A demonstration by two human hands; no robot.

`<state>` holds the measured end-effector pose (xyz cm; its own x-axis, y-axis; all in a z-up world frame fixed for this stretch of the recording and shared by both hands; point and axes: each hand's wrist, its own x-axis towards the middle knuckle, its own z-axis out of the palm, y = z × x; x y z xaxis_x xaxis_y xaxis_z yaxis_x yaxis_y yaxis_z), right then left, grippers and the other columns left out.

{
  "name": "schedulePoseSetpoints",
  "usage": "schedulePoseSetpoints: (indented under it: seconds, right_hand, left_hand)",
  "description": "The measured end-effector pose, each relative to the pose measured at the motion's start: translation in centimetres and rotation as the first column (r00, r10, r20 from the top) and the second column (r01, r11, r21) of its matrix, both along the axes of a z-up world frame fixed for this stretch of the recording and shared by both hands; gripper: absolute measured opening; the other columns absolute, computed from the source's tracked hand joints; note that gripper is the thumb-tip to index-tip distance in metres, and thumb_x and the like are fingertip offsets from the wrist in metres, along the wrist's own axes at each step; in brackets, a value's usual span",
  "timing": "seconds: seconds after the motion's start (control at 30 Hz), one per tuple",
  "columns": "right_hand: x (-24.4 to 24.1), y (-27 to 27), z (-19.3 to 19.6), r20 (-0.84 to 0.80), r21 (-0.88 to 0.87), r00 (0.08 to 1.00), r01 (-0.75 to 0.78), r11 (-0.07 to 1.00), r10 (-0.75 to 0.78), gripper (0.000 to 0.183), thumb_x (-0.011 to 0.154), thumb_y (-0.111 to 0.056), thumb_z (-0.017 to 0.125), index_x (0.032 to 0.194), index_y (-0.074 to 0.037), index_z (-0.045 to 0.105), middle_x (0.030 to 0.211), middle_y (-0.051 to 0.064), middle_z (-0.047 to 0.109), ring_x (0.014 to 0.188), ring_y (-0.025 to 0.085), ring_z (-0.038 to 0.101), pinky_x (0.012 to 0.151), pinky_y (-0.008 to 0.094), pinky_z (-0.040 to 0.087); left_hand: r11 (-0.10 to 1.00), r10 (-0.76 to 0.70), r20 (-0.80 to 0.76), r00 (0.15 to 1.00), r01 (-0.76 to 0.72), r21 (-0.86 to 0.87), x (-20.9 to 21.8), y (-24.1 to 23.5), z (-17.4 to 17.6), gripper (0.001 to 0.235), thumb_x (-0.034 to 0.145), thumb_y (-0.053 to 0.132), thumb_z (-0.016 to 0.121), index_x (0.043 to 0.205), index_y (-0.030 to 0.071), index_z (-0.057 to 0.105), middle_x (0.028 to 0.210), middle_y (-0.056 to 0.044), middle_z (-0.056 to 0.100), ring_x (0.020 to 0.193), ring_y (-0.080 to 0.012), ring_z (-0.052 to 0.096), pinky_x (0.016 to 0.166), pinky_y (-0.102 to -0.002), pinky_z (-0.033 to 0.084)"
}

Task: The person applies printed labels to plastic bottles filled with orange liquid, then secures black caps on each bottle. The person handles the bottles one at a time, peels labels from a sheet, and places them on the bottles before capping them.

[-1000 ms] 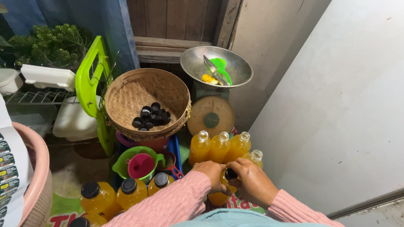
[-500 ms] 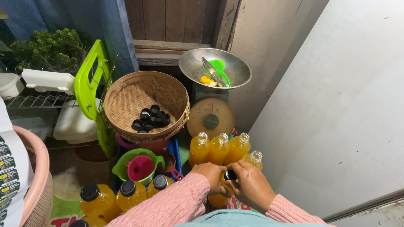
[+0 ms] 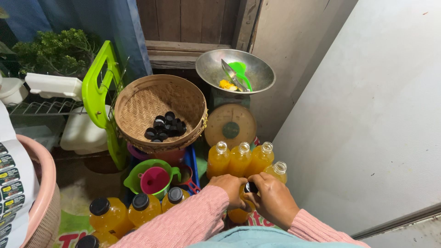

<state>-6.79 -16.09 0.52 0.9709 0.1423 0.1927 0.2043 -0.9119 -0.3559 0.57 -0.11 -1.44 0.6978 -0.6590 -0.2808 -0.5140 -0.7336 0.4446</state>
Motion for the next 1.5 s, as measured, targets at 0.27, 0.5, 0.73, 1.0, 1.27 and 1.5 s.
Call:
schedulePoseSetpoints:
  seconds: [0.27,0.5,0.73,1.0,1.27,1.5]
  right_hand:
    - [0.2,0.3,0.4,-0.181,0.050,0.982,0.069,0.996,-0.059,0.041,0.081,-0.026,0.079,0.116,-0.010,0.065,0.104,0.013,0.067,0.095,0.034,0.068,0.081,0.044,0.055]
    - [0.8,0.3,-1.0,-0.219,0.066,0.970,0.119,0.991,-0.103,0.042,0.077,-0.023,0.080,0.111,-0.005,0.064,0.108,0.017,0.064,0.099,0.036,0.066,0.086,0.043,0.055]
    - [1.3,-0.4,-2.1,-0.245,0.139,0.958,0.185,0.973,-0.147,0.040,0.072,-0.020,0.082,0.107,-0.004,0.071,0.102,0.016,0.069,0.095,0.030,0.069,0.085,0.040,0.055]
    - [1.2,-0.8,5.0,-0.242,0.305,0.968,0.133,0.943,-0.058,0.039,0.068,-0.021,0.086,0.101,-0.003,0.079,0.085,0.010,0.078,0.071,0.017,0.073,0.066,0.033,0.060]
    - [-0.7,2.3,16.1,-0.237,0.324,0.967,0.174,0.930,-0.099,0.044,0.072,-0.035,0.088,0.101,-0.003,0.080,0.070,0.008,0.076,0.049,0.012,0.064,0.048,0.031,0.055]
    - [-2.8,4.7,21.2,-0.137,0.339,0.981,0.176,0.924,-0.137,0.048,0.075,-0.044,0.086,0.089,0.001,0.082,0.064,0.009,0.073,0.052,0.013,0.062,0.048,0.032,0.050]
  left_hand:
    - [0.998,0.024,-0.032,0.999,-0.026,-0.056,0.1,-0.1,-0.3,0.074,0.065,0.054,0.084,0.131,0.026,0.065,0.114,-0.009,0.074,0.111,-0.0307,0.068,0.097,-0.044,0.051]
    - [0.999,0.028,-0.042,0.999,-0.029,-0.025,0.2,0.1,0.2,0.090,0.058,0.051,0.091,0.131,0.008,0.058,0.116,-0.017,0.072,0.112,-0.0339,0.068,0.098,-0.045,0.052]
    - [0.985,0.010,-0.073,0.997,-0.023,-0.169,1.1,0.5,-0.3,0.119,0.054,0.039,0.095,0.154,0.012,0.038,0.127,-0.019,0.067,0.120,-0.0357,0.063,0.100,-0.044,0.051]
    - [0.888,0.017,-0.102,0.995,-0.062,-0.457,0.1,2.3,-0.6,0.113,0.053,0.035,0.097,0.148,0.006,0.045,0.135,-0.018,0.065,0.128,-0.0309,0.061,0.106,-0.038,0.048]
    - [0.543,-0.044,-0.308,0.950,-0.236,-0.806,-4.3,2.9,3.6,0.103,0.055,0.029,0.097,0.143,0.009,0.048,0.131,-0.006,0.068,0.125,-0.0195,0.065,0.108,-0.035,0.050]
    - [0.219,-0.169,-0.409,0.897,-0.371,-0.902,-9.7,3.1,6.0,0.090,0.066,0.021,0.094,0.144,0.009,0.052,0.134,-0.003,0.066,0.127,-0.0178,0.062,0.110,-0.037,0.049]
